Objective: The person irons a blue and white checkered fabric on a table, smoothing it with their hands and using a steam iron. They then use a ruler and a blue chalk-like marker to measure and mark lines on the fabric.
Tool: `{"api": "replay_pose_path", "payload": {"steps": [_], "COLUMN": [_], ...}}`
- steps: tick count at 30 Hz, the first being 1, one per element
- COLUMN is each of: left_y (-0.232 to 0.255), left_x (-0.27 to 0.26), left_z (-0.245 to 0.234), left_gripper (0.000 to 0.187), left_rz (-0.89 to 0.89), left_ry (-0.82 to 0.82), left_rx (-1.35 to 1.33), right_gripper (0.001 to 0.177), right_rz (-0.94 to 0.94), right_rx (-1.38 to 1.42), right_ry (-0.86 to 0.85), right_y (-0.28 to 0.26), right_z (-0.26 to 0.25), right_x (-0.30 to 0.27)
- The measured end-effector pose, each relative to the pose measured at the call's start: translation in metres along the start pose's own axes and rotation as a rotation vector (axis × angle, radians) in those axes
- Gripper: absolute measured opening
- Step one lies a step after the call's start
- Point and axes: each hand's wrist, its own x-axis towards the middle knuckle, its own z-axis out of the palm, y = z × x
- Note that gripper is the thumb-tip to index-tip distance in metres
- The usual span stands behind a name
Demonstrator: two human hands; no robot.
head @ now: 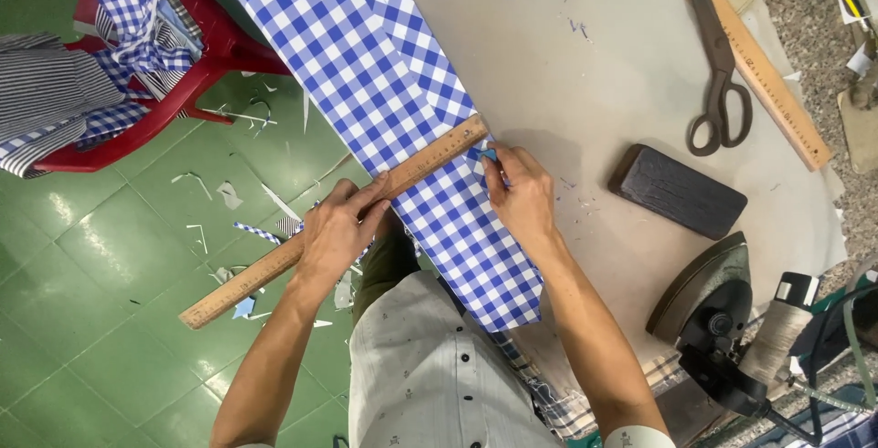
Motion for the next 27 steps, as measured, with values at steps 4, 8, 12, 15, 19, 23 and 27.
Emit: {"api": "replay_pose_path", "payload": {"steps": [4,8,12,15,19,23,27], "left_y": [-0.003,-0.006,-0.008,-0.009,-0.015,-0.032,-0.068], "left_x": [0.0,0.001,0.0,0.0,0.0,0.024,0.078], "left_z": [0.003,0.008,0.008,0.012,0.02,-0.004,-0.047], "left_gripper": [0.036,0.038,0.036,0.035,0.036,0.038,0.044], "left_rz": [0.025,0.025,0.044,0.051,0.069,0.105,0.122], "left_ry": [-0.002,0.013,0.026,0.04,0.064,0.094,0.107], "left_rx": [0.002,0.022,0.033,0.04,0.036,-0.027,-0.053], "right_gripper": [0.015,0.014,0.015,0.017,0.017,0.019,0.02], "right_rz": [0.0,-0.01,-0.042,-0.089,-0.114,0.005,0.143], "right_rx": [-0.006,-0.022,-0.107,-0.257,-0.319,-0.266,-0.215], "right_ry": [-0.03,-0.009,-0.003,-0.052,-0.096,0.001,0.064], "right_y": [-0.003,-0.005,0.003,-0.001,-0.028,-0.042,-0.041], "right_z": [0.002,0.006,0.012,0.014,-0.019,-0.049,-0.05], "right_x": [0.006,0.01,0.006,0.006,0.015,0.017,0.022]}}
